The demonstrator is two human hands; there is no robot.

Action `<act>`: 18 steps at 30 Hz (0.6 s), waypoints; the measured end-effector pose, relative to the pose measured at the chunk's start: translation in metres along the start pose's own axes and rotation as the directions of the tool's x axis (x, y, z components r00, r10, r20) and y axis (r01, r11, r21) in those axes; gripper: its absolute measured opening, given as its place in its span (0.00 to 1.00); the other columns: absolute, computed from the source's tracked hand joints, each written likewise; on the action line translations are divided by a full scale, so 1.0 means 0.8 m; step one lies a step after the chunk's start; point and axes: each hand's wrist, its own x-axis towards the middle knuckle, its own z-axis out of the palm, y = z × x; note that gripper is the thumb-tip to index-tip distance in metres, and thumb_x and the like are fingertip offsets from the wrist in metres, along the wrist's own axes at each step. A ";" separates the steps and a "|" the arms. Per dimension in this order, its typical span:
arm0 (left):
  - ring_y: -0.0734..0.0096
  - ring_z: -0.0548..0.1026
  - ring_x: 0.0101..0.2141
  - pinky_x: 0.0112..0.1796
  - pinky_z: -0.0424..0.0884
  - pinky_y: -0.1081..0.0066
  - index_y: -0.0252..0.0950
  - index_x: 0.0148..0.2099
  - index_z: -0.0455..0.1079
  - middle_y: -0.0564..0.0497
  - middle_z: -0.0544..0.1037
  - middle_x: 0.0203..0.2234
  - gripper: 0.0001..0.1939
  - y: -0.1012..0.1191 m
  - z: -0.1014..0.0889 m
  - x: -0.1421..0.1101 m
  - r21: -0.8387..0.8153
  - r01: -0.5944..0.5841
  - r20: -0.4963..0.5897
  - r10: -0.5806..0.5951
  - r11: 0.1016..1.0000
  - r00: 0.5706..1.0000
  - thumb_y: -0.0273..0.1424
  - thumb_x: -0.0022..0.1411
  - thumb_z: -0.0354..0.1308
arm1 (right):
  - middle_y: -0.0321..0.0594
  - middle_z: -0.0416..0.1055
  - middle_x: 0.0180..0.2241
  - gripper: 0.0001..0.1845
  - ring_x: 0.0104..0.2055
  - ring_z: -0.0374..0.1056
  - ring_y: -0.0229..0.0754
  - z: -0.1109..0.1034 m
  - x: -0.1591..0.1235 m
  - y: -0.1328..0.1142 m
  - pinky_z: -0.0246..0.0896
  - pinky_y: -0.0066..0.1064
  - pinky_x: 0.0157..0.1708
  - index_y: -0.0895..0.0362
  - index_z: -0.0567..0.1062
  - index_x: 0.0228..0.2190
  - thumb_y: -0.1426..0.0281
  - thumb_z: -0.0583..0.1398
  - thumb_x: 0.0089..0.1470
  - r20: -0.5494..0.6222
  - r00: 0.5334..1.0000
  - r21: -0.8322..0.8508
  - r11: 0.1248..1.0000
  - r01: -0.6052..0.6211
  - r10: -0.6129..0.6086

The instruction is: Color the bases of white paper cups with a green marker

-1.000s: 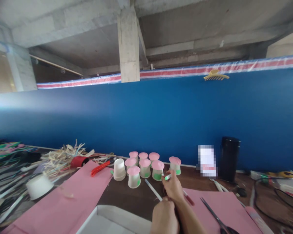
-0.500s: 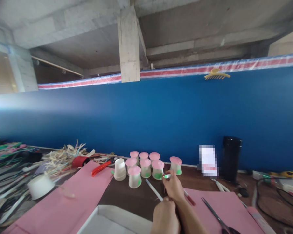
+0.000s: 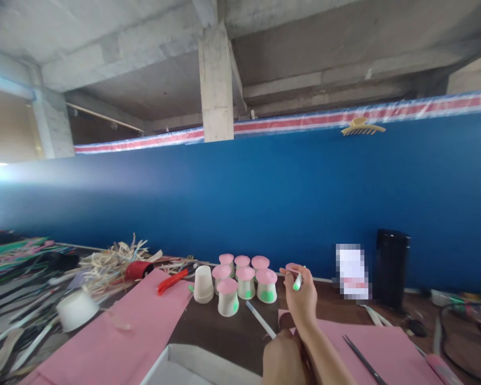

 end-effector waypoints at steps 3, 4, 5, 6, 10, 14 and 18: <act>0.57 0.74 0.40 0.40 0.68 0.64 0.36 0.44 0.74 0.41 0.77 0.38 0.17 0.002 -0.003 -0.006 -0.006 -0.120 -0.018 0.120 0.993 0.993 0.31 0.57 0.47 | 0.43 0.76 0.33 0.16 0.29 0.71 0.41 -0.004 0.008 -0.026 0.64 0.31 0.30 0.56 0.67 0.38 0.60 0.56 0.48 -0.002 1.000 0.124 0.992 -0.010 0.011; 0.57 0.74 0.40 0.40 0.68 0.64 0.36 0.43 0.74 0.41 0.77 0.39 0.17 0.001 -0.002 -0.007 0.011 -0.159 -0.010 0.159 0.987 0.987 0.31 0.57 0.47 | 0.43 0.76 0.33 0.16 0.29 0.71 0.40 -0.006 0.012 -0.034 0.64 0.31 0.29 0.56 0.67 0.38 0.60 0.57 0.48 -0.016 1.000 0.161 0.987 -0.011 0.014; 0.57 0.74 0.39 0.40 0.68 0.64 0.36 0.43 0.75 0.41 0.77 0.39 0.17 0.000 0.000 -0.008 0.035 -0.193 0.011 0.193 0.981 0.981 0.31 0.57 0.47 | 0.43 0.76 0.33 0.16 0.28 0.70 0.39 -0.009 0.017 -0.042 0.64 0.30 0.28 0.56 0.67 0.38 0.60 0.57 0.48 -0.036 0.999 0.196 0.981 -0.009 0.016; 0.57 0.74 0.39 0.39 0.68 0.64 0.37 0.42 0.76 0.41 0.77 0.39 0.17 -0.002 0.002 -0.008 0.061 -0.228 0.042 0.226 0.972 0.973 0.31 0.56 0.48 | 0.44 0.76 0.33 0.17 0.26 0.70 0.38 -0.011 0.022 -0.050 0.63 0.30 0.27 0.57 0.66 0.39 0.60 0.57 0.48 -0.050 0.999 0.229 0.973 -0.002 0.014; 0.59 0.74 0.34 0.36 0.68 0.66 0.35 0.39 0.77 0.41 0.78 0.35 0.16 -0.009 0.011 -0.004 0.133 -0.337 0.122 0.322 0.932 0.939 0.31 0.53 0.50 | 0.42 0.75 0.34 0.18 0.26 0.67 0.34 -0.020 0.046 -0.092 0.59 0.24 0.22 0.56 0.64 0.41 0.61 0.57 0.50 -0.099 0.994 0.313 0.948 0.065 -0.035; 0.65 0.74 0.33 0.34 0.67 0.70 0.39 0.37 0.77 0.46 0.77 0.37 0.17 -0.015 0.011 -0.004 0.164 -0.373 0.064 0.367 0.913 0.928 0.28 0.55 0.46 | 0.38 0.75 0.33 0.14 0.26 0.66 0.32 -0.029 0.059 -0.148 0.57 0.22 0.21 0.55 0.65 0.41 0.66 0.55 0.52 -0.030 0.987 0.298 0.941 0.159 -0.157; 0.67 0.74 0.35 0.35 0.66 0.71 0.40 0.37 0.77 0.48 0.76 0.38 0.18 -0.014 0.007 -0.006 0.194 -0.367 0.058 0.363 0.910 0.930 0.26 0.56 0.45 | 0.34 0.74 0.28 0.08 0.25 0.66 0.31 -0.059 0.036 -0.187 0.59 0.24 0.25 0.56 0.70 0.35 0.70 0.58 0.50 0.226 0.922 0.215 0.939 0.267 -0.314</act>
